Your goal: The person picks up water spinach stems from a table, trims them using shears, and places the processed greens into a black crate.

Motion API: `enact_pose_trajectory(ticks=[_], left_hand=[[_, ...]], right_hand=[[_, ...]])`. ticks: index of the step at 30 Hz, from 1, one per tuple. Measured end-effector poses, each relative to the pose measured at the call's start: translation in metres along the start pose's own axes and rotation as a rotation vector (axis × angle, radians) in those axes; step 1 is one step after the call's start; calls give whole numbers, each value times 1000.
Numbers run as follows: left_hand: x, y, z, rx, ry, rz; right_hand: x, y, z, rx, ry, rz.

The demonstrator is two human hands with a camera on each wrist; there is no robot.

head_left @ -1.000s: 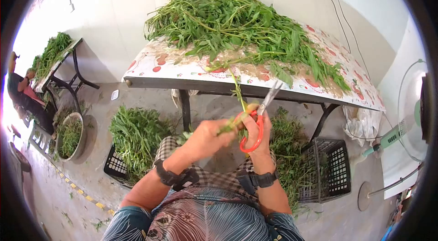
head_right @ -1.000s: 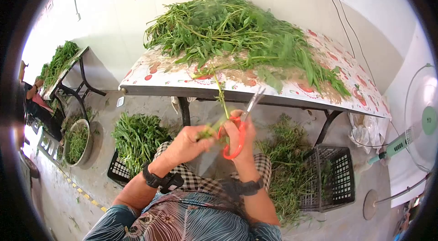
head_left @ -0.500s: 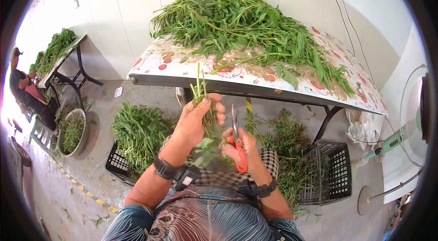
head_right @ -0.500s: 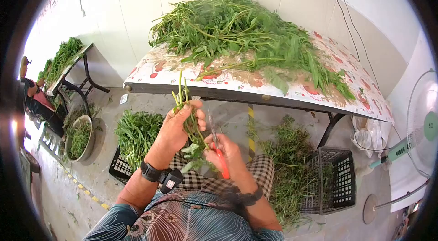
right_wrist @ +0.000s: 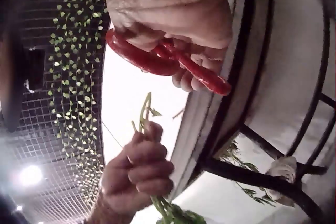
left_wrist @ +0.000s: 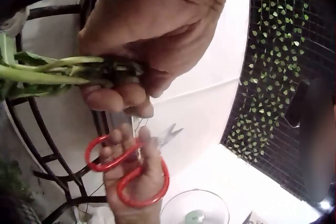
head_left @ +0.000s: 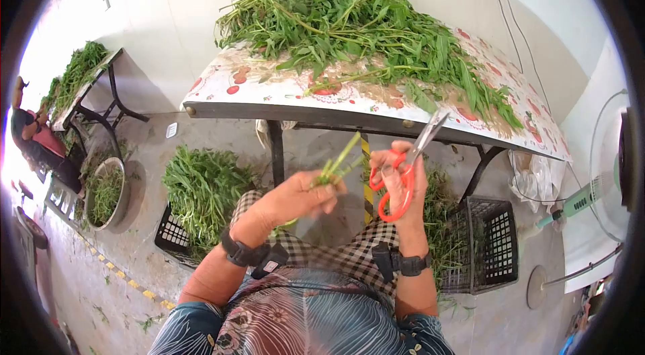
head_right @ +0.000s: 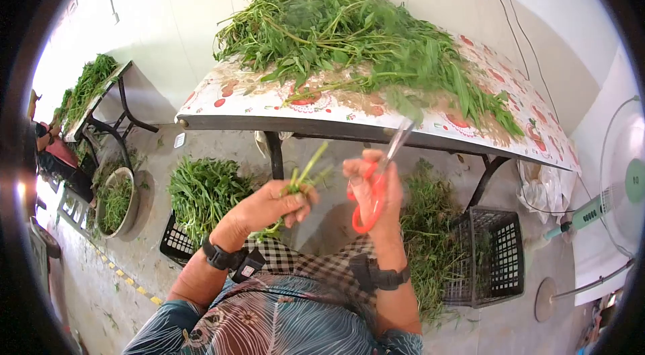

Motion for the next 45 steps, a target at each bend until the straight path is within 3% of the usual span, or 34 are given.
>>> enact_pose_trajectory(ticks=[1,4,11,17,19,22,23,27,30,34,38,42,45], left_hand=[[6,0,1,-34,53,-51],[21,4,3,-52,157,-147],[21,0,-6,-22,53,-140],[7,-2,-4,32,-162,279],[-3,-4,-5,21,-369,321],[-9,-6,-1,4,-514,396],[-12,-7,0,6,-536,397],[-20,-8,-2,52,-614,414],[-25,-11,0,68,-656,435],[-32,-19,-9,49,-688,455],[-42,-25,-15,57,-711,480],[-54,-28,-25,54,-760,468],[-58,-26,-32,26,-765,486]], right_hand=[[5,1,-9,-91,-84,11],[7,-3,-17,-25,-210,-65],[9,-12,-6,107,-294,-151],[0,1,-15,47,-313,3],[-4,11,-21,-25,-359,43],[-20,42,-33,40,-297,42],[-13,50,-42,-198,-776,41],[-6,106,-54,-133,-914,135],[25,130,-43,-180,-1187,-64],[59,159,-14,-544,-1507,-383],[53,197,16,-260,-1684,-590],[66,204,4,-246,-1809,-722],[61,207,-4,-449,-1661,-643]])
Point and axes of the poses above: each hand's wrist, its own y-axis towards the middle knuckle, its own x-axis out of the palm, z = x × y, the point moved 2 cm from there along y, towards the middle knuckle, and after that the axes turned 9 degrees about y, right-handed, at the moved point
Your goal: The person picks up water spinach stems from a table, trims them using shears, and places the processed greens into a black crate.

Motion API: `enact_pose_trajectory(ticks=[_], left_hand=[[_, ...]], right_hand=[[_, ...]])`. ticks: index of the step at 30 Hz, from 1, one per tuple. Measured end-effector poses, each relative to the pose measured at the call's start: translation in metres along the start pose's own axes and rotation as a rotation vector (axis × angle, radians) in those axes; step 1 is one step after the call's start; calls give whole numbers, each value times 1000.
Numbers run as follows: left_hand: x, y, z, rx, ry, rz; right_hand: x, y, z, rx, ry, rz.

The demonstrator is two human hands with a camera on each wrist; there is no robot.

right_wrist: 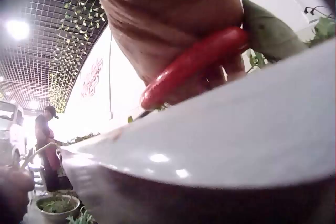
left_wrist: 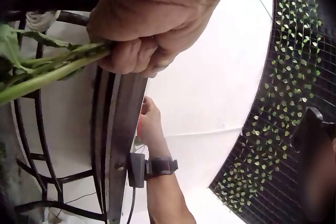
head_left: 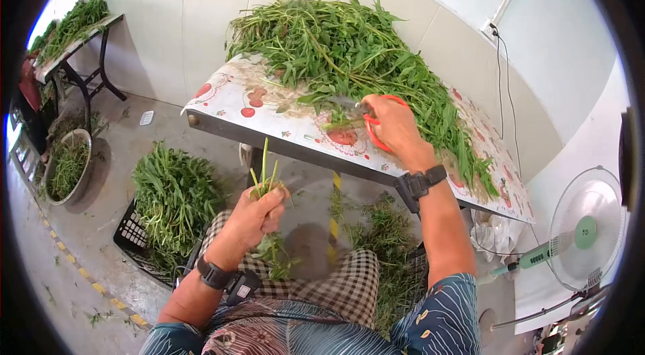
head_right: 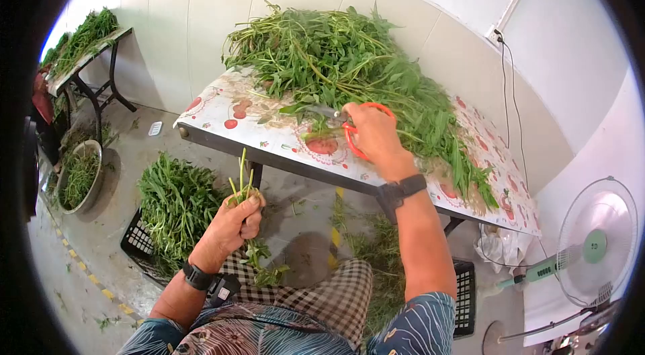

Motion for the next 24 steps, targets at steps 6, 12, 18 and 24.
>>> enact_pose_trajectory(ticks=[6,12,18,24], left_hand=[[-3,6,-4,-11,19,6],[2,7,-5,-12,9,-12],[10,6,-6,-17,59,-32],[12,10,-12,-39,80,-23]], right_hand=[[-94,18,3,-167,-190,594],[-223,17,3,-62,-223,1122],[-256,-4,29,49,-264,1200],[-310,-44,6,-249,19,1464]])
Point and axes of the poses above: each hand's wrist, its own y-axis towards the middle knuckle, its own x-axis out of the palm, z = x × y, the point moved 2 cm from there along y, towards the middle knuckle, and after that the axes turned 9 degrees about y, right-handed, at the moved point
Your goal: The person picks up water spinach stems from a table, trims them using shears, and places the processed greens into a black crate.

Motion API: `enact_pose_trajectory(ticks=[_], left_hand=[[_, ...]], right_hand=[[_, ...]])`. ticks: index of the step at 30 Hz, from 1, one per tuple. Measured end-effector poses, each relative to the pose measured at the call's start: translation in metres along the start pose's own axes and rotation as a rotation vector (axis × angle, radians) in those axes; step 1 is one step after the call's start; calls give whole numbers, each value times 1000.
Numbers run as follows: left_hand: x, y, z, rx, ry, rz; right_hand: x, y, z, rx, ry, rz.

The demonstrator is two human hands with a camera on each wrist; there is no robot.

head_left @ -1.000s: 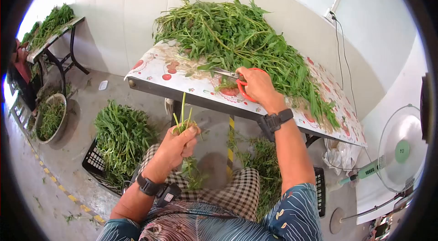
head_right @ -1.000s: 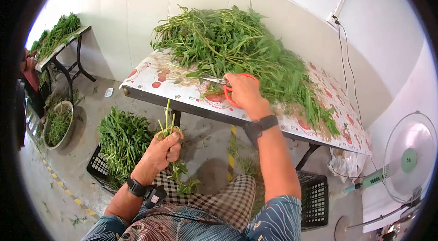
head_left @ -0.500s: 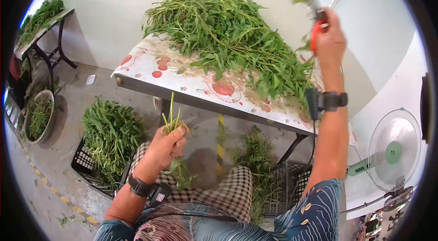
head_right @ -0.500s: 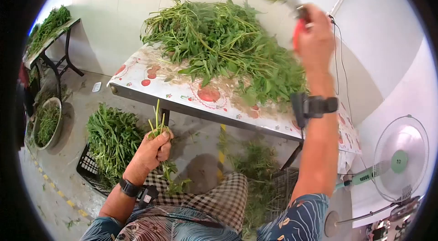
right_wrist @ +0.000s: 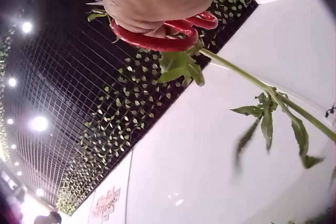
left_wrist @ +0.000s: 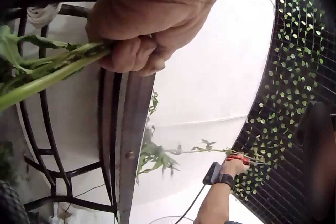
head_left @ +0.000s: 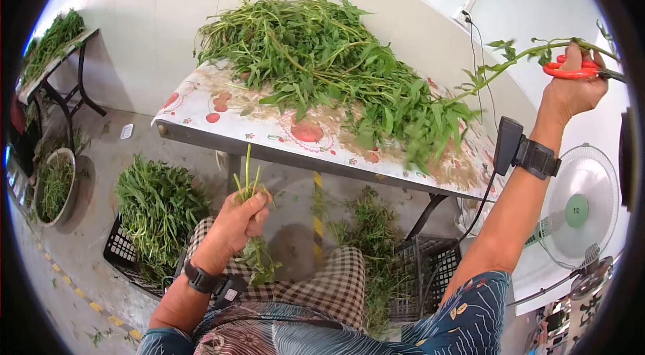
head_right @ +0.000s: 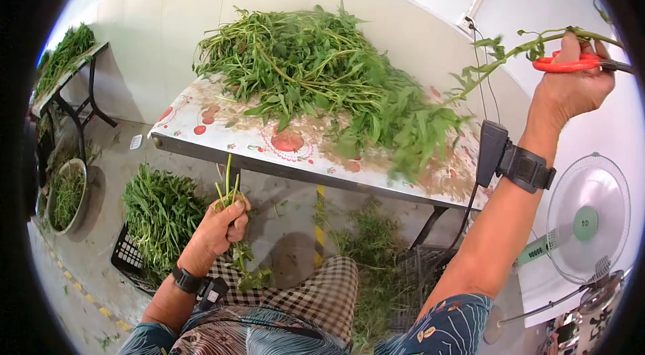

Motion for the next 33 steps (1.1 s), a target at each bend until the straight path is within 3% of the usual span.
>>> enact_pose_trajectory(ticks=[3,5,7,10,11,15,17,19,23,24,27,30,33], left_hand=[[6,-1,0,-1,0,-13],[11,-3,2,-2,7,-36],[14,-4,2,-1,20,-57],[14,-4,0,-24,51,-88],[14,-4,0,-33,60,-76],[19,2,-3,-58,79,-77],[27,4,-8,-68,50,-124],[35,5,-14,-85,50,-163],[46,5,-16,-102,70,-219],[48,5,-16,-97,74,-235],[47,8,-16,-87,77,-209],[48,8,-16,-83,70,-210],[51,7,-21,-111,67,-188]], right_hand=[[-5,6,35,179,-167,-278],[-7,-16,57,124,-349,-546],[-15,-32,43,10,-569,-500],[-52,-22,62,251,-473,-373],[-67,-13,65,260,-547,-340],[-129,31,73,85,-613,-254],[-176,59,92,148,-425,-246],[-200,69,68,70,-790,-254],[-256,86,61,-57,-890,-185],[-252,86,45,-17,-969,-166],[-245,90,19,-162,-1111,-216],[-256,104,26,-206,-1335,-329],[-261,94,30,-150,-1335,-350]])
Point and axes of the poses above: each hand's wrist, its own y-axis towards the middle knuckle, its own x-axis out of the palm, z = x × y, the point moved 2 cm from there along y, towards the middle knuckle, and after that the axes turned 9 degrees about y, right-handed, at the moved point
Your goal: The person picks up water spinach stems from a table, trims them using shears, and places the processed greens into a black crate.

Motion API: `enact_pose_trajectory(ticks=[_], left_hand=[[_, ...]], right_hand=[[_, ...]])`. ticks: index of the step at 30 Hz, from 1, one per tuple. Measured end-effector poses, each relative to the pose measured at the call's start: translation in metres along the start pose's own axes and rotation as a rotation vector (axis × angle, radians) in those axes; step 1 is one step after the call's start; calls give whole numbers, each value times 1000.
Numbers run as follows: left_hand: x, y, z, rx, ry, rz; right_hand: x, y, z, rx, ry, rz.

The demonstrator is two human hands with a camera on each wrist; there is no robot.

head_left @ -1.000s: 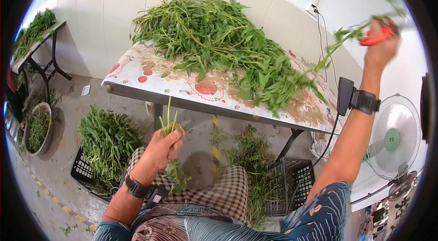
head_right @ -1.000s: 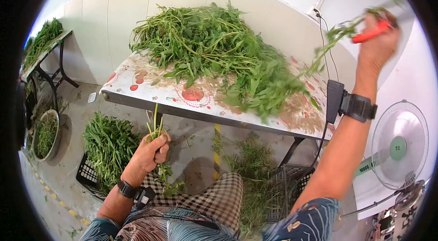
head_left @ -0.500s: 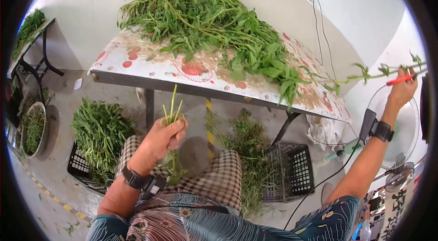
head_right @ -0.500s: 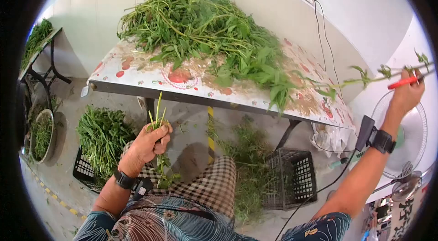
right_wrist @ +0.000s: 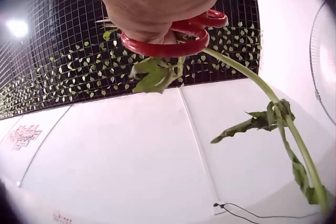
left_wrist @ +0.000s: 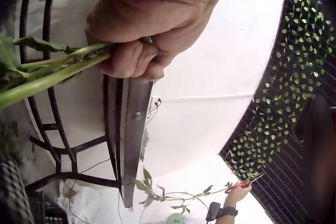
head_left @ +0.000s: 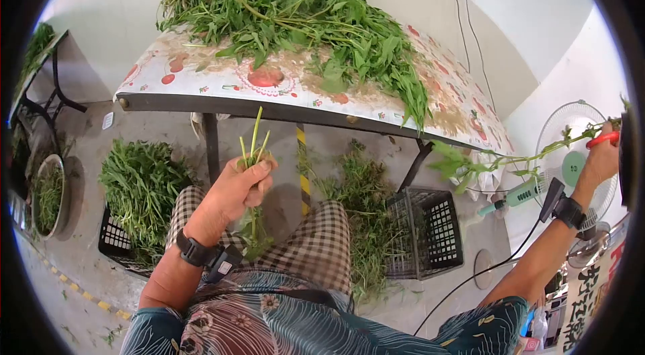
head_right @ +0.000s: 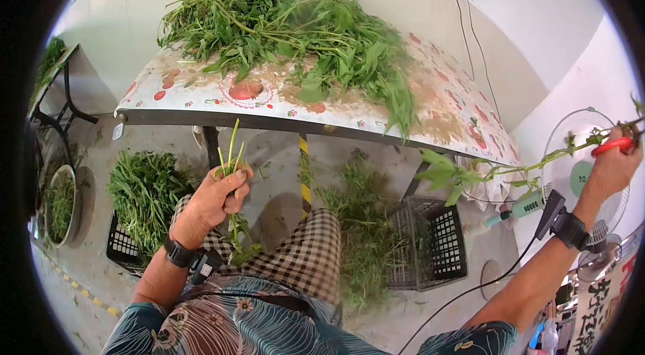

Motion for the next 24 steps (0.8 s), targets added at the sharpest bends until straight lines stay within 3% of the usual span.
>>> enact_pose_trajectory(ticks=[4,5,8,10,12,19,24], left_hand=[[1,0,0,0,19,-18],[0,-1,1,11,18,-32],[3,-2,10,56,60,-19],[4,-3,14,100,102,28],[3,-4,18,151,148,99],[5,-18,43,370,412,122],[1,-22,43,313,434,119]], right_hand=[[0,-38,-46,-15,309,-39],[1,-48,-63,39,660,-69],[7,-69,-100,270,1146,-213],[-17,-90,-168,287,1271,-182],[-23,-106,-210,341,1520,-277],[-22,-166,-292,862,2030,-561],[0,-204,-302,1088,2235,-707]])
Point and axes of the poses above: each hand's wrist, its own y-axis towards the middle knuckle, its own x-axis out of the palm, z = x × y, the point moved 2 cm from there along y, towards the middle knuckle, and after that the axes turned 9 degrees about y, right-handed, at the moved point
